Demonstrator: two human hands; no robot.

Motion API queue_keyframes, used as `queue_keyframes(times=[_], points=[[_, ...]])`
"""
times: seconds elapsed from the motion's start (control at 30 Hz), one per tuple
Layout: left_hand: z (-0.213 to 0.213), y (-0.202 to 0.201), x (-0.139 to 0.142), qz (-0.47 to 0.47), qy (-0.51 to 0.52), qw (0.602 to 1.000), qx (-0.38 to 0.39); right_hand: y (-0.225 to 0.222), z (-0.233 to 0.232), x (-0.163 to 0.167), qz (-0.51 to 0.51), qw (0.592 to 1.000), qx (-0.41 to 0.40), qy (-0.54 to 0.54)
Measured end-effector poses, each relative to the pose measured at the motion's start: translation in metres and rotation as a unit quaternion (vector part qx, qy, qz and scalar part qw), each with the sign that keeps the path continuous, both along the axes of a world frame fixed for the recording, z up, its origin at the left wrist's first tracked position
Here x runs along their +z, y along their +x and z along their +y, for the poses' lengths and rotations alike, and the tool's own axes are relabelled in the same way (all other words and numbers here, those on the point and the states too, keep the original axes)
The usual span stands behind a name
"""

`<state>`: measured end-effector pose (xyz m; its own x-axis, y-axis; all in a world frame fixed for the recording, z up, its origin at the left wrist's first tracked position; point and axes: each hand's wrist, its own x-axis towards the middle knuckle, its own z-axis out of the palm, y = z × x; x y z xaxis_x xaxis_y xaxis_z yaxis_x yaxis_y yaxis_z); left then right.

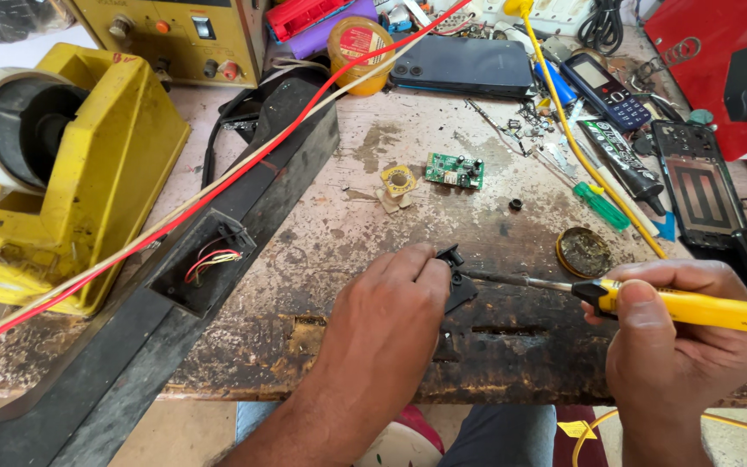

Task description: The person uses a soldering iron to attach wires to a small black plastic component on a cluttered workbench. They repeatedly heat the connection points and apply solder wire, occasionally repositioning the component and handling a small yellow plastic piece nearby.

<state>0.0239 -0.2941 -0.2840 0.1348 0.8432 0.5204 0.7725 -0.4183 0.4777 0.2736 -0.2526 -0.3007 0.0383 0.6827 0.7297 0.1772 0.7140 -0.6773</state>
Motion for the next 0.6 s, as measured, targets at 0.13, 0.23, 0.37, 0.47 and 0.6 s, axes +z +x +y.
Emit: queue_keyframes(times=[0.13, 0.23, 0.37, 0.47, 0.6], points=[[-0.001, 0.001, 0.0, -0.005, 0.008, 1.0, 0.004, -0.007, 0.001, 0.003, 0.028, 0.999, 0.013, -0.01], [-0.003, 0.001, 0.0, -0.001, 0.012, 1.0, 0.004, -0.011, 0.0, 0.006, 0.033, 0.999, 0.006, -0.022], [-0.004, 0.001, 0.0, 0.008, 0.016, 1.0, 0.006, -0.015, -0.003, 0.01, 0.035, 0.999, -0.003, -0.032], [-0.006, 0.002, 0.001, 0.009, 0.013, 1.0, 0.007, -0.018, -0.004, 0.013, 0.025, 0.999, -0.01, -0.033], [-0.006, 0.002, 0.001, 0.01, 0.011, 1.0, 0.009, -0.02, -0.005, 0.017, 0.011, 0.999, -0.018, -0.035]])
